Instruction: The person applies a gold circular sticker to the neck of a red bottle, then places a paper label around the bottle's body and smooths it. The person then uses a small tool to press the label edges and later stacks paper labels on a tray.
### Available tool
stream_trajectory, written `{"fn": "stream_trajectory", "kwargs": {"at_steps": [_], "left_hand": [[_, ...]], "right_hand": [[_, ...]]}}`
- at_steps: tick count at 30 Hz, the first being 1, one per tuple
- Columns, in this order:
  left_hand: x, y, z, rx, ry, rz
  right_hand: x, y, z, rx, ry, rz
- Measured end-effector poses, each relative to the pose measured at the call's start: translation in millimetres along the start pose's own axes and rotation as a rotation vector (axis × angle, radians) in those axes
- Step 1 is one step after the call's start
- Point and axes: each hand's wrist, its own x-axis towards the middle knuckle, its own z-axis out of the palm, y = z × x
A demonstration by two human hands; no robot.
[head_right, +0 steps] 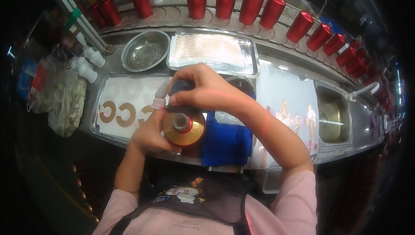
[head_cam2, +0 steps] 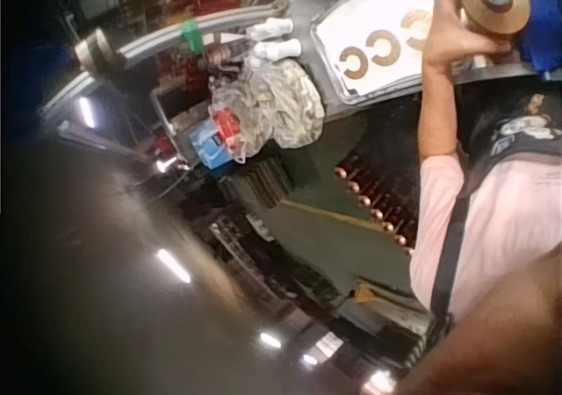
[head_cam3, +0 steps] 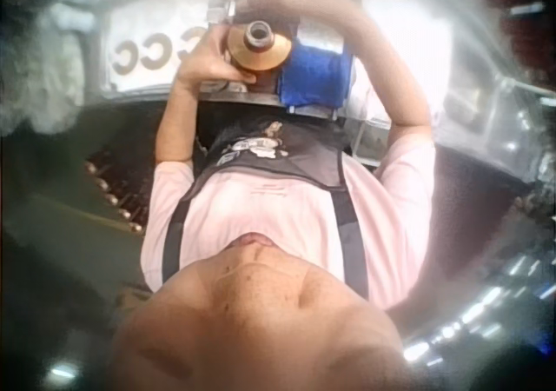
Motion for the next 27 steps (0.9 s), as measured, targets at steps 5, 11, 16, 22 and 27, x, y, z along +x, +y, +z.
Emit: {"fn": "stream_trajectory", "kwargs": {"at_steps": [5,11,16,22,27], "left_hand": [[-3.8,-8.4,15.6,0.000,0.117,0.244],[-10.1,-28.9,46.7,0.321,0.386,0.536],[10.3,-41.4,65.0,0.274,0.555,0.902],[19.6,-48.2,73.3,0.452,0.707,0.827],[32.2,-56.1,79.4,0.487,0.965,0.768]], "right_hand": [[3.1,-3.7,7.0,-0.078,0.130,-0.018],[-26.7,14.4,12.9,-0.117,0.349,-0.272],[-94.3,8.2,41.0,-0.517,0.572,-0.368],[-119.3,-8.8,96.4,-0.612,0.538,-0.531],[-94.6,-5.2,98.7,-0.784,0.707,-0.485]]}}
